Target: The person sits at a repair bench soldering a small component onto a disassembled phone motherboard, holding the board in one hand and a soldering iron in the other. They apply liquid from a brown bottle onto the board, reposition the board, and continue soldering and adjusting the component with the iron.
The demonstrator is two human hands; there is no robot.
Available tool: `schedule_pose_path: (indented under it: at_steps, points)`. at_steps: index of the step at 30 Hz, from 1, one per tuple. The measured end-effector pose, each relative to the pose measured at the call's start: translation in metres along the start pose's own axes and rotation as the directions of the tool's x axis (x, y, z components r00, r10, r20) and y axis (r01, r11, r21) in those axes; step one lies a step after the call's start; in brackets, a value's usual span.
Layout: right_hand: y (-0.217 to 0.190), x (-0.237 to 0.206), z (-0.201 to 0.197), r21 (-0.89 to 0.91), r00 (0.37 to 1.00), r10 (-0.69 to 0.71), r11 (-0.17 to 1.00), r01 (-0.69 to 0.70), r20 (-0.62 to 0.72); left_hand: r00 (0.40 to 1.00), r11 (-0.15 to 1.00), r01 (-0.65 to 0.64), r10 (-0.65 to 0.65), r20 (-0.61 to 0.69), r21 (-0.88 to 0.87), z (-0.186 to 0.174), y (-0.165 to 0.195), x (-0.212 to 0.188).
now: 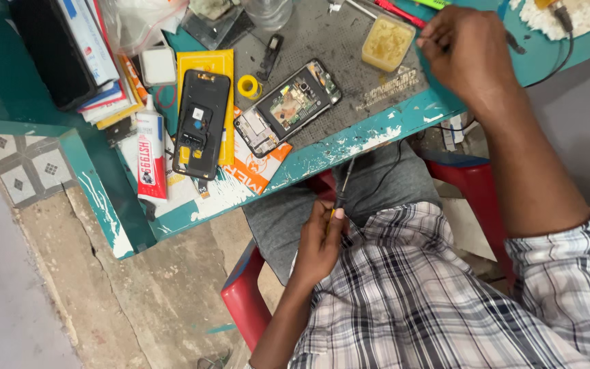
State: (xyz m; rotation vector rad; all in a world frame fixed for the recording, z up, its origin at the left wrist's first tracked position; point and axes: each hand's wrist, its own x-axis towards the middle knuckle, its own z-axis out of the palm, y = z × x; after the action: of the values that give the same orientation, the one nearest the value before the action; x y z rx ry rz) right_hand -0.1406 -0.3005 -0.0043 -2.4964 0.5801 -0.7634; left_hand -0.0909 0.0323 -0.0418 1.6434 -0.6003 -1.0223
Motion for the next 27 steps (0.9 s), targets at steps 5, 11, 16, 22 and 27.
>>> schedule_pose_path:
  at_steps: [5, 11, 16, 22, 27]
  points:
    - [-0.016, -0.052, -0.023, 0.067, 0.987, 0.092, 0.994, -0.084, -0.135, 0.997, 0.987, -0.010, 0.022, -0.074, 0.163, 0.011, -0.020, -0.002]
    - [-0.063, -0.124, -0.002, 0.533, 0.951, 0.294, 0.822, -0.200, -0.096, 0.994, 0.979, -0.058, 0.075, -0.080, 0.195, 0.016, -0.036, 0.000]
    - [-0.080, -0.137, 0.018, 0.445, 0.939, 0.342, 0.836, -0.323, 0.039, 0.987, 0.959, -0.057, 0.097, -0.131, 0.279, 0.019, -0.039, 0.009]
    - [-0.100, -0.124, 0.017, 0.251, 0.981, 0.188, 0.949, -0.192, 0.041, 0.985, 0.943, -0.046, 0.098, -0.143, 0.331, 0.022, -0.033, 0.007]
    - [-0.107, -0.107, 0.022, 0.163, 0.998, 0.033, 0.986, -0.041, 0.051, 0.991, 0.956, -0.030, 0.067, -0.118, 0.291, 0.018, -0.028, 0.008]
